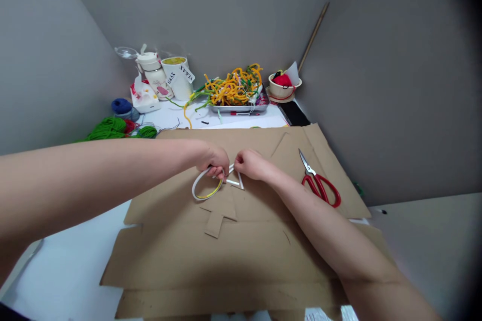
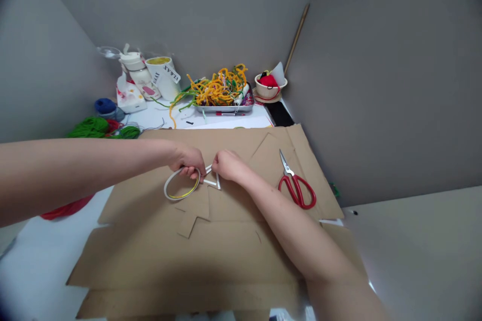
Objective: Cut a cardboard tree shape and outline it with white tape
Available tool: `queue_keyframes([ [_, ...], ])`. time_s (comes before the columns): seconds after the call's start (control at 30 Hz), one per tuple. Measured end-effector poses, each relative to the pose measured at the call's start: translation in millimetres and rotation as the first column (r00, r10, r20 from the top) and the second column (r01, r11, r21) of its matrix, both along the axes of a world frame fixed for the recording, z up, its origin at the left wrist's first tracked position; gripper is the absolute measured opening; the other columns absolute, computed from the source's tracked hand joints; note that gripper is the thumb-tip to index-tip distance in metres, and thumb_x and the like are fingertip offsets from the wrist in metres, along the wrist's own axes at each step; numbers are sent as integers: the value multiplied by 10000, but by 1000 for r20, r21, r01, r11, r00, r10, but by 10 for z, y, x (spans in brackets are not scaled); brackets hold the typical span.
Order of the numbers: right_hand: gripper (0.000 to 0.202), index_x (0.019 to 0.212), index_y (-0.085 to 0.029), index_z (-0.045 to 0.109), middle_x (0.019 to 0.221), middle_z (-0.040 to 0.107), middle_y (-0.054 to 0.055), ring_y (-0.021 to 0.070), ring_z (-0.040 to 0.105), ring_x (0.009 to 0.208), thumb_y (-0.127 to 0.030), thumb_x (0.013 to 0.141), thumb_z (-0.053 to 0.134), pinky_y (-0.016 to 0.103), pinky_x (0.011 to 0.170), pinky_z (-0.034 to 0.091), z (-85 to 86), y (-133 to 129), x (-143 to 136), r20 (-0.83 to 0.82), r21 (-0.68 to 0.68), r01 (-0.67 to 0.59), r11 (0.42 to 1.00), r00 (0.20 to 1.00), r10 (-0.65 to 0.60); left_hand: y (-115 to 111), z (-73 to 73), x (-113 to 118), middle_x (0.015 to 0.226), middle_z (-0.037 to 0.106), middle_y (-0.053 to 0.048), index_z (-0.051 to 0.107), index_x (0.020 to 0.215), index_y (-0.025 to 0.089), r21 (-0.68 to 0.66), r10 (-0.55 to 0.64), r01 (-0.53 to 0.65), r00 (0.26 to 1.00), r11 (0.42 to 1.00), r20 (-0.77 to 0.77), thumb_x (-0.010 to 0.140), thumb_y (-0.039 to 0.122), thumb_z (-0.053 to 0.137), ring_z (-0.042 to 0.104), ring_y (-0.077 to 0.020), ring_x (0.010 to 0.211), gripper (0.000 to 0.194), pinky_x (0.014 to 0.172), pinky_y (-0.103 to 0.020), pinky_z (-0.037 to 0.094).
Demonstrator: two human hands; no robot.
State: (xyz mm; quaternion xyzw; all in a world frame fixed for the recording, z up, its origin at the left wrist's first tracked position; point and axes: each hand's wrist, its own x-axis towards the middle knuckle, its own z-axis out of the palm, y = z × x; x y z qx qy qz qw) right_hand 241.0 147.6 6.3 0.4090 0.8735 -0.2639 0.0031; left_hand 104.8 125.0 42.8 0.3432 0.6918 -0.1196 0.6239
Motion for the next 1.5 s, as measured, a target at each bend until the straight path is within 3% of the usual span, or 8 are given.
queue_keyframes([
  [0.23,149,702,-146,682,654,666,42,112,528,563,-170,723,537,209,503,313,-11,21,-18,27,-11,-10,1000,1000,10,13,78,62,406,423,24,584,501,104,-64,-80,76,995,995,-58,778,78,502,254,-6,302,290,304,-102,185],
  [0.6,169,774,-144,699,726,693,67,132,557,610,-187,754,537,216,516,321,-21,18,-30,55,6,0,1000,998,0,-13,130,71,413,384,46,488,461,113,-75,-94,87,991,993,-93,838,133,474,243,9,308,378,315,-86,190],
  [0.8,181,746,-145,693,701,688,66,128,549,590,-186,758,517,216,512,319,-14,18,-33,46,21,-2,1000,999,1,-8,114,57,380,292,60,456,416,117,-72,-114,106,986,992,-118,850,153,462,210,-2,313,435,318,-99,181],
  [1.5,175,714,-144,693,685,686,72,132,554,583,-189,730,525,226,493,304,-35,-3,-41,52,34,13,999,999,-15,42,35,59,356,269,55,465,422,139,-85,-190,179,971,980,-146,812,154,486,207,-31,306,392,302,-132,197],
])
